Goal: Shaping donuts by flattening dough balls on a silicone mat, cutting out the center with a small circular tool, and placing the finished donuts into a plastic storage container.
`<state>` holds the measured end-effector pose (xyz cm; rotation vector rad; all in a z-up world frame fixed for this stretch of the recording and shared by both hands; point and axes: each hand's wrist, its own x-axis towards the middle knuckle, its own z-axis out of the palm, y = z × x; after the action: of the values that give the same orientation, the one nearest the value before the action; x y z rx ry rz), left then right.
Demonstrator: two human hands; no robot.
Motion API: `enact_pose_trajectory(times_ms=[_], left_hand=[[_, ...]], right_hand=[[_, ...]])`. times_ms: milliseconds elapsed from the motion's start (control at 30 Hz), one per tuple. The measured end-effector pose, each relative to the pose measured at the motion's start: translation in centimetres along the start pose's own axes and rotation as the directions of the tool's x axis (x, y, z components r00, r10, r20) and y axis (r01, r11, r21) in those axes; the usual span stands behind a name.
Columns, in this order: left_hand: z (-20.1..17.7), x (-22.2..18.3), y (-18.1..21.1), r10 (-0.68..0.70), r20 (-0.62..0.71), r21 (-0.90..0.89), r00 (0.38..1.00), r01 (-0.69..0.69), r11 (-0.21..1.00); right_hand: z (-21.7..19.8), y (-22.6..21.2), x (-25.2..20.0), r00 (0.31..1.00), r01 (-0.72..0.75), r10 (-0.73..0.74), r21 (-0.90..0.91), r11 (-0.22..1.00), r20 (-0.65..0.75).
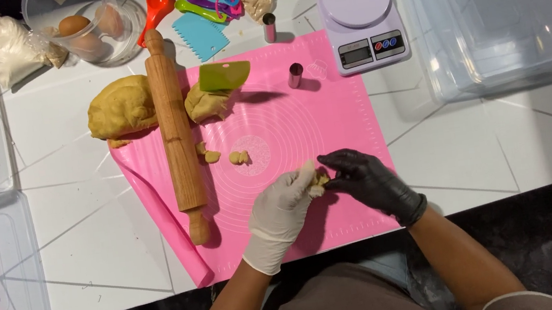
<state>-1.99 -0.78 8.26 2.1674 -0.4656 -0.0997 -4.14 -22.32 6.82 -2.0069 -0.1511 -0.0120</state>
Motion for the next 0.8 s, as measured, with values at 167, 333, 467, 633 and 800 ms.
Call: enact_pose_trajectory(times_ms=[167,333,467,633,800], left_hand=[[-1.4,0.6,3.3,-0.181,0.097,-0.102,0.979,0.191,0.976],[4.9,0.0,-3.2,-0.21,-0.099,-0.477,0.973,0.139,0.868],[1.9,0.0,0.0,-0.097,-0.13,-0.501,0.987,0.019,0.865],[3.4,-0.7,-3.7,0.04,-0.067,-0.167,0.997,-0.05,0.985],[4.6,-0.5,-4.9,0.05,-0.094,-0.142,0.994,-0.063,0.988]], right_hand=[[1.3,1.9,0.4,0.986,0.164,-0.167,-0.175,0.971,-0.006],[0.6,-0.1,0.0,0.931,0.316,-0.363,-0.418,0.852,-0.035],[-0.7,-2.9,-0.8,0.894,0.369,-0.438,-0.397,0.841,-0.098],[-1.0,-1.8,-0.3,0.992,0.013,-0.012,0.008,1.0,-0.128],[-1.1,-2.5,0.6,0.993,0.084,-0.079,0.061,0.995,-0.091]])
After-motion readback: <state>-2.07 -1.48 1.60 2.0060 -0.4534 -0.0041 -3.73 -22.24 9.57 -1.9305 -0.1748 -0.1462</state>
